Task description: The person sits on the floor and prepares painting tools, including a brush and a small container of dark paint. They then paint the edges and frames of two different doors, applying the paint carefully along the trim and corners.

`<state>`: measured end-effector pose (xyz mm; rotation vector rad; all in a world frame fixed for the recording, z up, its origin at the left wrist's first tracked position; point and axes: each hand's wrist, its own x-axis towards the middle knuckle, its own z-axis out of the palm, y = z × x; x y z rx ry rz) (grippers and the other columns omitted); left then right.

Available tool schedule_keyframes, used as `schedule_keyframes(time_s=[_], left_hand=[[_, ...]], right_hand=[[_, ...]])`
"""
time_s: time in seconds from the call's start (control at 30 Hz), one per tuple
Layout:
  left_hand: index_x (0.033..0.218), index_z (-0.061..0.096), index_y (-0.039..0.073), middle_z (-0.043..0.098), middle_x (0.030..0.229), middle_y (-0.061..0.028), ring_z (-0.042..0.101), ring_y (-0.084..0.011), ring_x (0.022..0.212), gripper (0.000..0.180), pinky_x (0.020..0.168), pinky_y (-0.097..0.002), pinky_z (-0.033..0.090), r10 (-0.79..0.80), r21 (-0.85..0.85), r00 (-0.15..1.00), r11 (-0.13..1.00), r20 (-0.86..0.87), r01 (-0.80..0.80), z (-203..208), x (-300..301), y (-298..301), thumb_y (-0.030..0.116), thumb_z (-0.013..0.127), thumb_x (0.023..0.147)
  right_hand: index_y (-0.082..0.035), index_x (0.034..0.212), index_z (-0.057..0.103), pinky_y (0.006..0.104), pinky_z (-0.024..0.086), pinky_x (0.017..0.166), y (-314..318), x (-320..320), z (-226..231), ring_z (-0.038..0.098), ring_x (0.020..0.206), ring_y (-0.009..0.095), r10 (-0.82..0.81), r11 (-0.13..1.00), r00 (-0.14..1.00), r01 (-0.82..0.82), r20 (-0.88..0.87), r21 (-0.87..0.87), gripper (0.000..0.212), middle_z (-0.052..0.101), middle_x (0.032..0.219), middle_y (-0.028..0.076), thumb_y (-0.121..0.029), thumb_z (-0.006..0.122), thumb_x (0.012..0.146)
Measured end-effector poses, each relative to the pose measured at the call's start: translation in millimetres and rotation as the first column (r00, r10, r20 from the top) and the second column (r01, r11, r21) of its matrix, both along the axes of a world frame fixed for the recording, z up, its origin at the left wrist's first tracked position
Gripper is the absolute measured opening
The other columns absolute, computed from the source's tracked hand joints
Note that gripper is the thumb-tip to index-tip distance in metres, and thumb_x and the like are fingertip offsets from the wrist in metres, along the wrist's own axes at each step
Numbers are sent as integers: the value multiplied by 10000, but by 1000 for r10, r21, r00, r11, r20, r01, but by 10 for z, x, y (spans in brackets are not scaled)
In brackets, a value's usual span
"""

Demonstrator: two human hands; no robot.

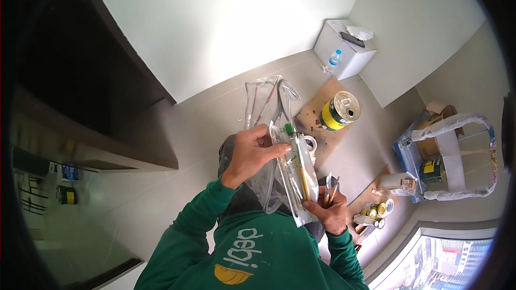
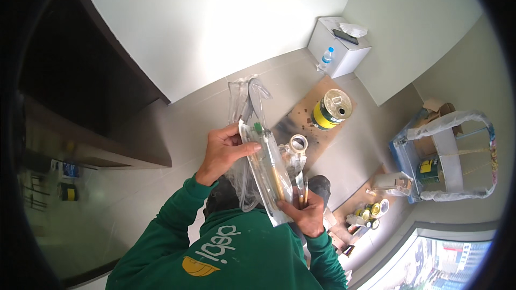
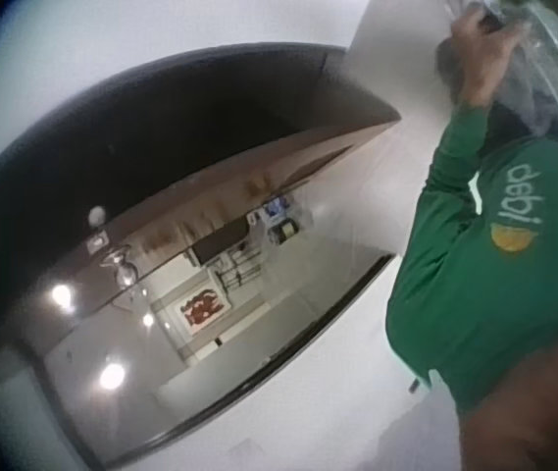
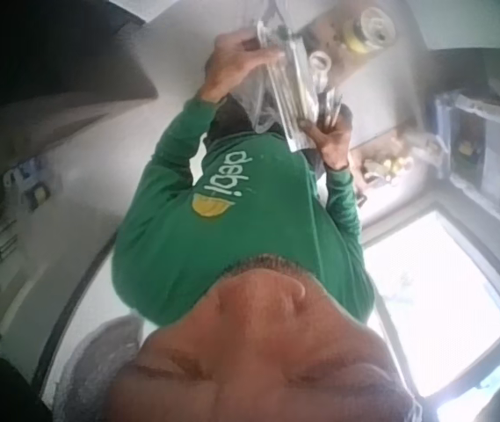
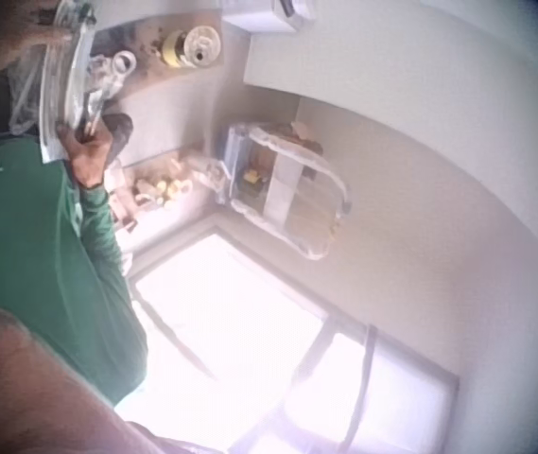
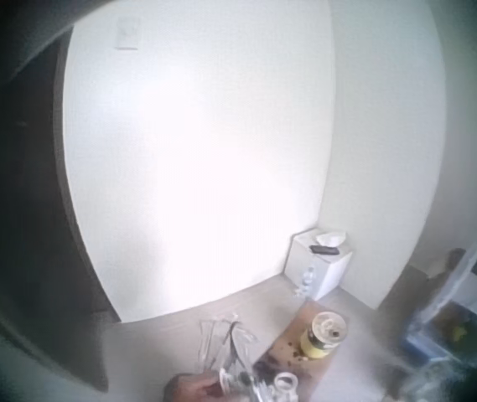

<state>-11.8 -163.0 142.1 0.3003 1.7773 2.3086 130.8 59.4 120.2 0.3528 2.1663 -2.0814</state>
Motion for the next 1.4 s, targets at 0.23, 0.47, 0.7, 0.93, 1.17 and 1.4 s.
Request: schedule_keyframes(time_s=[0.23, 0.47, 0.7, 0.93, 1.17, 1.4], left_hand=[[1070, 663, -79, 633, 905, -37, 621, -76, 775, 302, 658, -214, 495, 83, -29, 994, 996, -78, -85, -47, 20, -211, -23, 763, 791], [1094, 651, -78, 649, 922, -57, 633, -104, 808, 315, 694, -232, 508, 177, -8, 982, 984, -63, -178, 110, 128, -379, -8, 756, 804], [1094, 648, -33, 690, 972, -60, 642, -122, 842, 409, 750, -260, 528, 117, 37, 993, 992, 13, -117, 163, 338, -344, 111, 831, 758], [887, 692, 1, 631, 756, 12, 534, -59, 682, 282, 589, -253, 435, 261, -168, 959, 946, -107, -276, 135, 360, -86, 254, 783, 804], [925, 685, -10, 617, 768, 14, 535, -64, 724, 229, 665, -256, 440, 283, -248, 947, 917, -151, -313, 91, 228, -340, 208, 646, 870], [876, 672, -16, 588, 744, 7, 518, -71, 712, 238, 651, -260, 423, 322, -296, 939, 891, -124, -345, 302, 242, -529, 216, 629, 851]], right_hand=[[43, 958, 672, 170, 332, 501, -130, 66, 238, 455, 551, 5, -28, 999, 999, 28, -17, 32, 257, 591, 670, -46, 53, 788, 729], [11, 990, 685, 179, 244, 490, -244, 34, 301, 345, 534, -16, 36, 997, 996, -31, -79, 73, 248, 476, 622, -103, -12, 779, 762], [5, 978, 666, 167, 309, 503, -370, 103, 232, 434, 551, 7, 46, 999, 993, -43, -111, 30, 257, 563, 666, -55, 34, 777, 747], [6, 947, 645, 214, 401, 531, -404, 24, -74, 531, 627, 75, 166, 984, 946, -178, -277, -17, 191, 644, 798, 37, -41, 765, 806], [-27, 911, 619, 209, 272, 447, -558, -168, 328, 383, 506, 39, 217, 902, 940, -296, -263, -314, 107, 476, 625, -54, -74, 708, 875], [1, 1068, 612, 196, 330, 396, -509, -737, 683, 504, 492, 94, 256, 867, 955, -296, -152, -402, 302, 616, 741, 42, -284, 592, 972]])
